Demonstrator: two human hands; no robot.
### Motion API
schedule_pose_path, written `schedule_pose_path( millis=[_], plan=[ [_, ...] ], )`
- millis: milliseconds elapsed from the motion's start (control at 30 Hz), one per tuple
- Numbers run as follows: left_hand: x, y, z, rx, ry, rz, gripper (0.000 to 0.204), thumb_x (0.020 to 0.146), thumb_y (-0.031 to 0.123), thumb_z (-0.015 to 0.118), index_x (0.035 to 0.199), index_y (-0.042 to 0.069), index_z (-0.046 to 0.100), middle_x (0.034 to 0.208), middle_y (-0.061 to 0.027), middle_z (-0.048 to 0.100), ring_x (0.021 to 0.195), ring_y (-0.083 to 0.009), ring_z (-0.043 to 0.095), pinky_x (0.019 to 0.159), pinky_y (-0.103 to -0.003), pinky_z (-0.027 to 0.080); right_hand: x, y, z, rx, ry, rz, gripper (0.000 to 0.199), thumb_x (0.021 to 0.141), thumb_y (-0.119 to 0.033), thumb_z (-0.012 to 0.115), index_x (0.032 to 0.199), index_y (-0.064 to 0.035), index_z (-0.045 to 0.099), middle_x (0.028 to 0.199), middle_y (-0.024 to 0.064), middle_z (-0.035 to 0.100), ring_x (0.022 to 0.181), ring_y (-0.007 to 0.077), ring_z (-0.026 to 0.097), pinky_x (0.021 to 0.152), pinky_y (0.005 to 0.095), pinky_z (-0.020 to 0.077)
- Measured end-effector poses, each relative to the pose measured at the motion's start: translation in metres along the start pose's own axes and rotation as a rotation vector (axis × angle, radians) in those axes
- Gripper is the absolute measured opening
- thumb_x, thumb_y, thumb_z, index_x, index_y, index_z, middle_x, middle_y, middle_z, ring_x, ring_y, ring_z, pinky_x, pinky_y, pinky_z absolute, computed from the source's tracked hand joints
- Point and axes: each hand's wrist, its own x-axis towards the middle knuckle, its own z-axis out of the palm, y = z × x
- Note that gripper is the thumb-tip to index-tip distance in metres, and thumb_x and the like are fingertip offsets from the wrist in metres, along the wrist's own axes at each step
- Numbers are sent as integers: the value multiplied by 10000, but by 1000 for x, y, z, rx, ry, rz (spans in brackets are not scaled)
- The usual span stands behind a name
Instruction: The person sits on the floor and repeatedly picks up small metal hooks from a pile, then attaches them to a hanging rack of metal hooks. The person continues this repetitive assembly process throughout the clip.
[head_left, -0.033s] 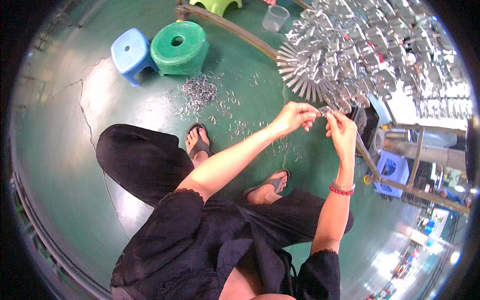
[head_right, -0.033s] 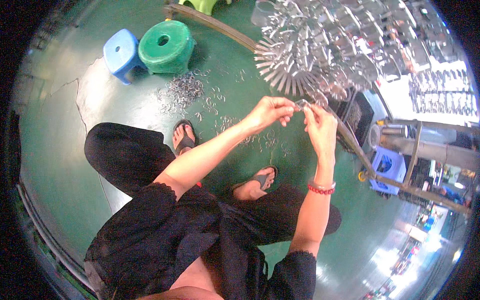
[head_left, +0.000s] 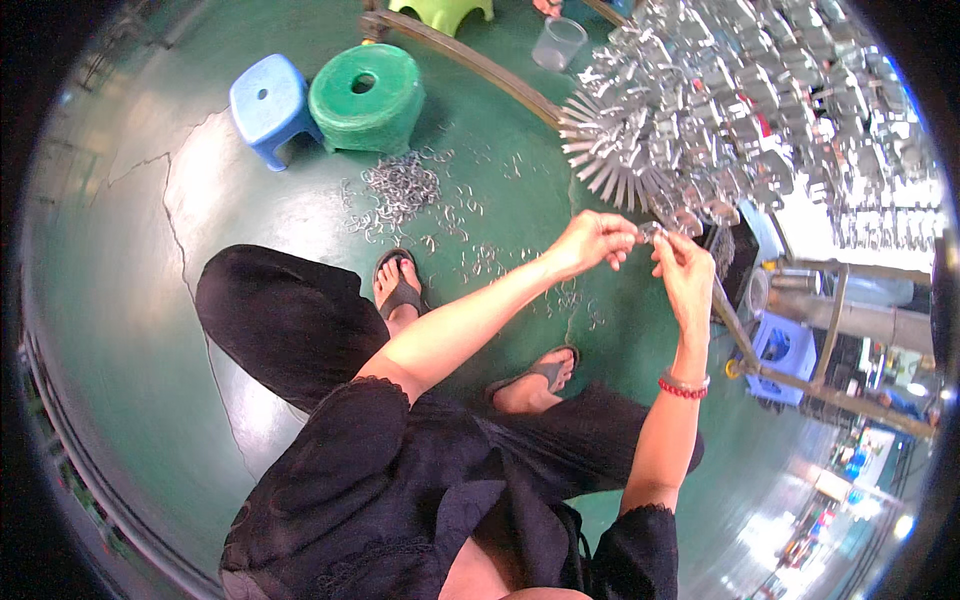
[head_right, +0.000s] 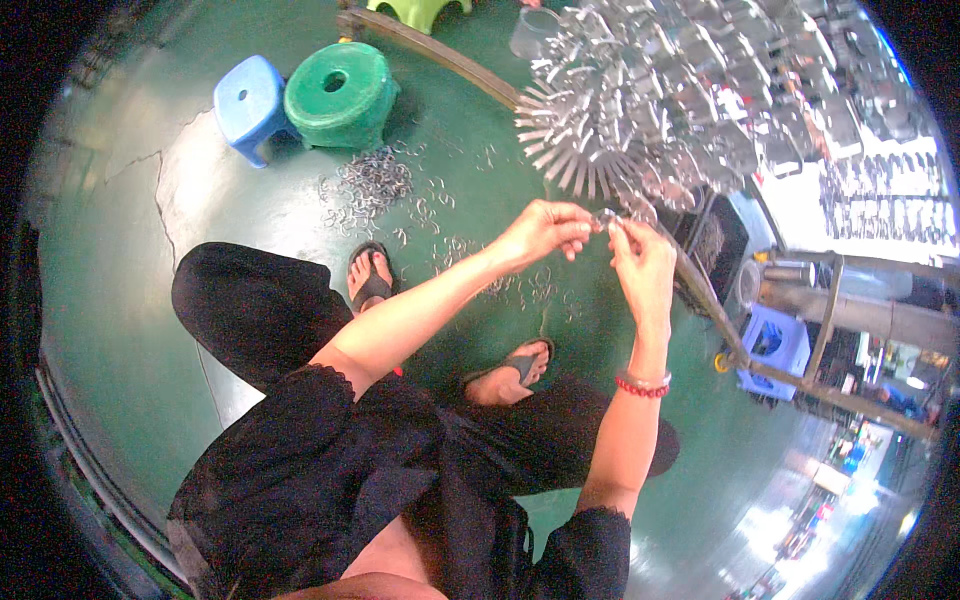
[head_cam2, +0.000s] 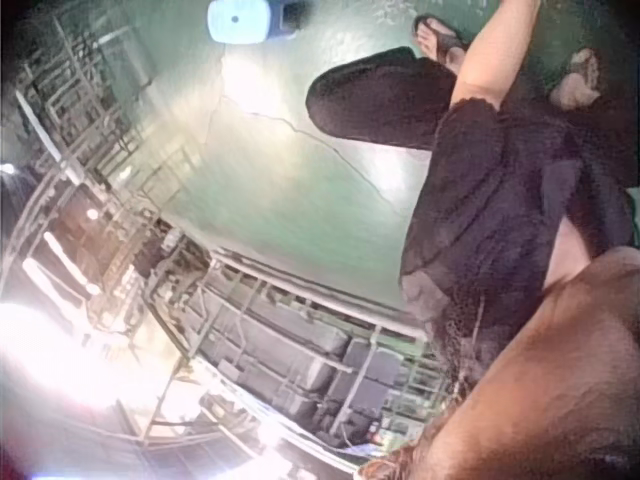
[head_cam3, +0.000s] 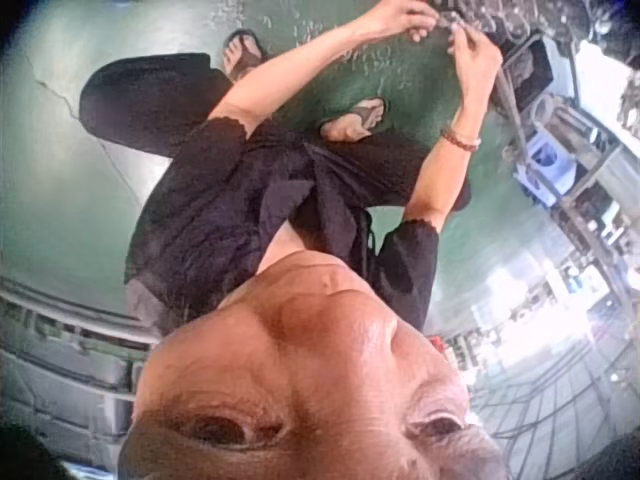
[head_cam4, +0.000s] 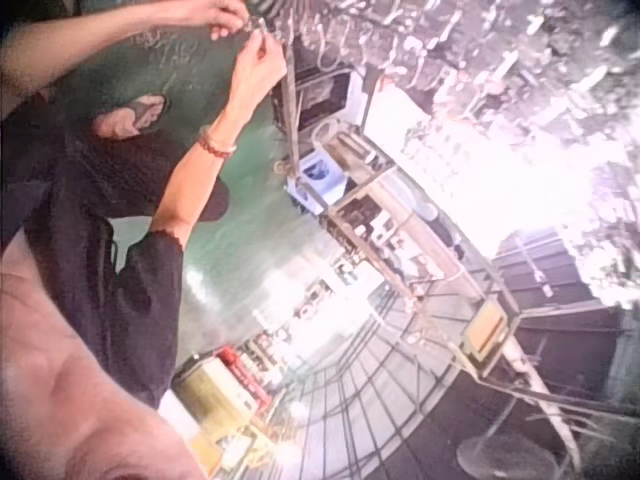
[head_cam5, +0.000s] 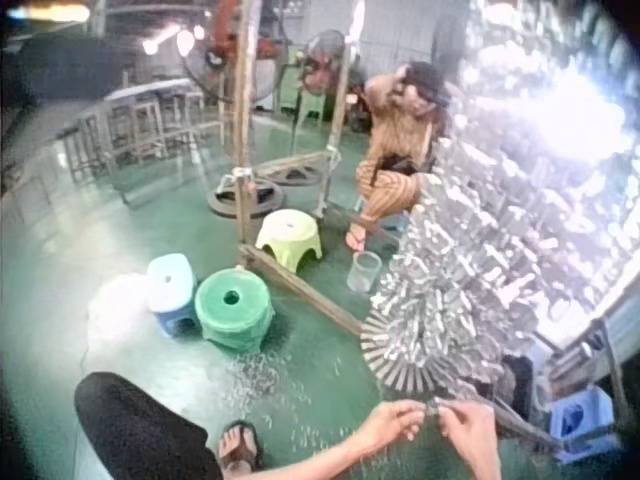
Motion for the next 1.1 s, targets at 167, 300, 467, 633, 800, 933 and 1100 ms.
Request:
schedule_pose_path(
  millis=[167, 300, 467, 633, 800, 933, 1100],
  plan=[
    [-1, 10, -12, 136, -57, 2, 153, 900, 127, 556, 948, 2, 629, 722, -9, 591, 643, -87, 563, 587, -242, 497, 10, -16, 0, -5, -123, 28, 239, 825, -177, 630, 990, -12, 682, 677, 93, 653, 490, 95, 537, 467, 232, 440],
    [1, 18, -22, 176, -91, -1, 160, 905, 143, 552, 933, 11, 637, 696, -3, 576, 627, -84, 551, 579, -246, 488, 17, -28, 0, 93, -211, 95, 227, 801, -146, 656, 959, 15, 682, 665, 92, 660, 508, 103, 588, 458, 235, 470],
    [12, 19, -30, 158, -137, 0, 148, 889, 125, 567, 958, 13, 634, 703, -7, 591, 631, -79, 558, 582, -240, 491, 25, -40, 6, 125, -170, 232, 199, 809, -98, 649, 870, 92, 651, 741, 114, 663, 608, 147, 640, 530, 245, 540],
    [12, 10, -45, -90, -143, -86, 241, 884, 170, 592, 1052, 0, 625, 877, -50, 624, 739, -114, 598, 683, -253, 526, 40, -31, 16, 323, -144, 243, 157, 776, -49, 647, 815, 103, 642, 752, 139, 661, 615, 169, 652, 574, 254, 556],
    [9, -6, -79, -370, 46, -231, 468, 859, 261, 629, 1231, 8, 502, 1174, -115, 564, 1017, -185, 560, 874, -339, 490, 58, -27, 23, 149, -25, 254, 123, 774, 1, 651, 819, 114, 634, 767, 151, 656, 631, 185, 653, 594, 253, 572],
    [32, 4, -70, -455, 63, -243, 441, 849, 261, 641, 1160, -32, 530, 1132, -148, 593, 976, -198, 591, 853, -324, 499, 67, -4, 26, 147, 64, 229, 176, 725, -74, 694, 808, 79, 670, 689, 132, 675, 624, 170, 673, 568, 257, 527],
    [58, 0, -66, -408, 61, -278, 353, 822, 282, 674, 1019, -5, 614, 972, -108, 656, 857, -144, 623, 762, -268, 511, 69, -4, 30, 154, 113, 243, 183, 725, -65, 689, 819, 90, 668, 703, 140, 677, 617, 169, 671, 570, 263, 529]
  ],
)
